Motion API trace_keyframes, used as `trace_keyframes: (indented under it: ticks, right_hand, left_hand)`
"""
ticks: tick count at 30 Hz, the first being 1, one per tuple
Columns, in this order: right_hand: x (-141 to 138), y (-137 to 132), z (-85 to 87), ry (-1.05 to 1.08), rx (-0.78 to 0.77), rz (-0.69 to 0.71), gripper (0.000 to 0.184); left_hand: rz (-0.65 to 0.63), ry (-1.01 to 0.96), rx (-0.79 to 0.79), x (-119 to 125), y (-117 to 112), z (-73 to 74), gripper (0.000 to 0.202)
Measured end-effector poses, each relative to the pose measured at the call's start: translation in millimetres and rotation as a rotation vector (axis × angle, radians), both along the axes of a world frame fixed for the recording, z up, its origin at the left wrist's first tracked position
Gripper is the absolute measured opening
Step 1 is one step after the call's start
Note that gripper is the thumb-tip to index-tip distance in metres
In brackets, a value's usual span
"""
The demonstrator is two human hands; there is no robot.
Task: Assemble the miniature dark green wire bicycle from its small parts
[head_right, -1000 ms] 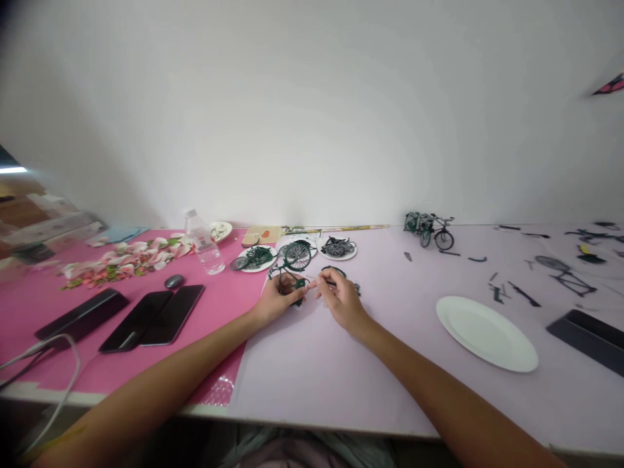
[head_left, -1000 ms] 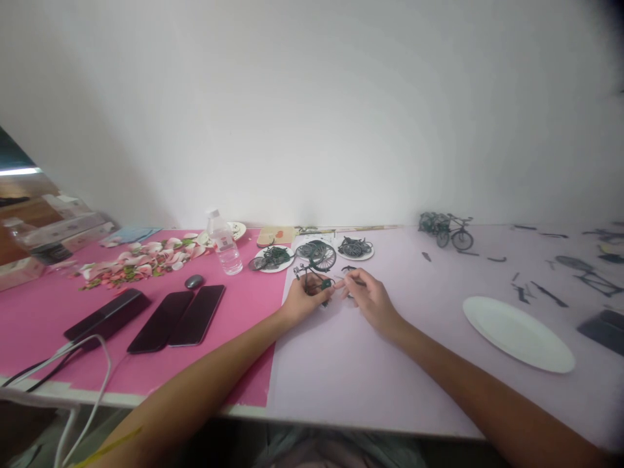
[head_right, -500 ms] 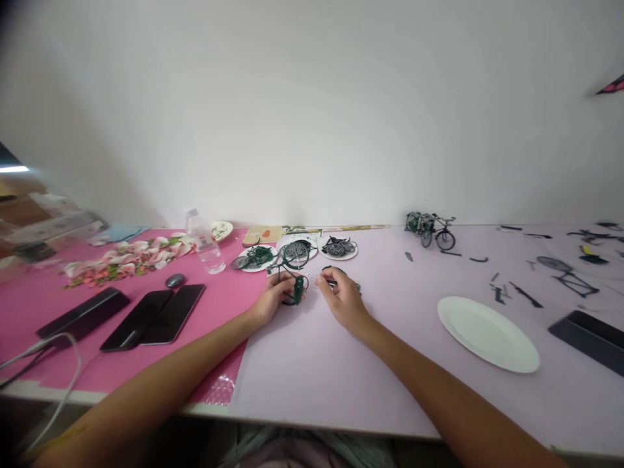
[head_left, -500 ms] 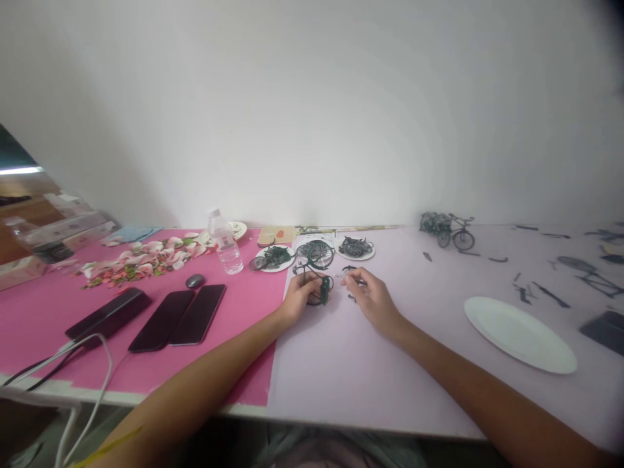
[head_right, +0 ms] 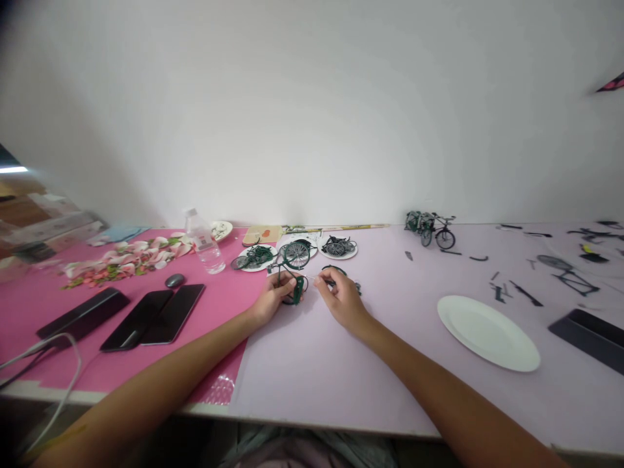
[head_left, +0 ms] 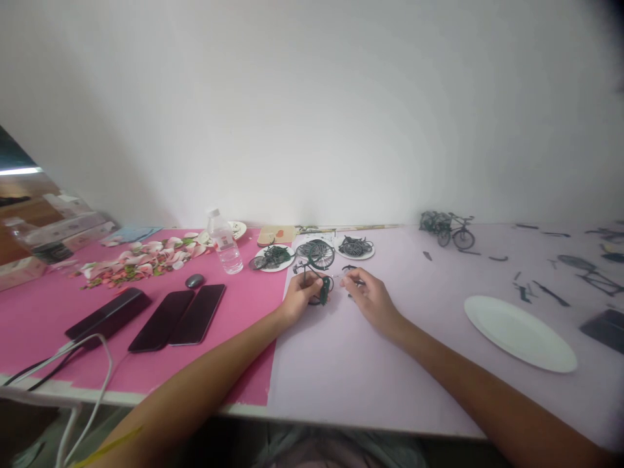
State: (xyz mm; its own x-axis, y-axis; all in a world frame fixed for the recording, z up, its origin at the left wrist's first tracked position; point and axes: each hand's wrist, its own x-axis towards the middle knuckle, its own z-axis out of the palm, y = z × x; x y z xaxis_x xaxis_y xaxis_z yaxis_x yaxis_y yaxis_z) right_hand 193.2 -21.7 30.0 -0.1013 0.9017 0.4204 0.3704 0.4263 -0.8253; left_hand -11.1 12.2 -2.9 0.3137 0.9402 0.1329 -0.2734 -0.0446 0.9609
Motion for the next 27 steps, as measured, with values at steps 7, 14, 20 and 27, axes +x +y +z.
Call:
trace_keyframes:
  ticks: [7,14,20,27]
  right_hand:
    - [0.7,1.1,-1.5,-0.004,-0.005,0.014,0.03]
    - [1.4,2.3,-4.9,0.025,-0.028,-0.003,0.032]
    - [1.3,3.5,-6.2,0.015,-0.028,-0.012,0.032]
    - [4.7,8.7,-11.4,-0.074,0.057,-0.028,0.034]
  left_hand:
    - [0.017,0.016,0.036,0.9,-0.4,0.6,0.056]
    - [-0.011,-0.025,0.023,-0.3,1.0,-2.2,0.049]
    - [-0.023,-0.021,-0.03,-2.1,1.2,-2.9,0.037]
    - [0.013,0.051,0.026,1.9,-3.8,4.8,0.044]
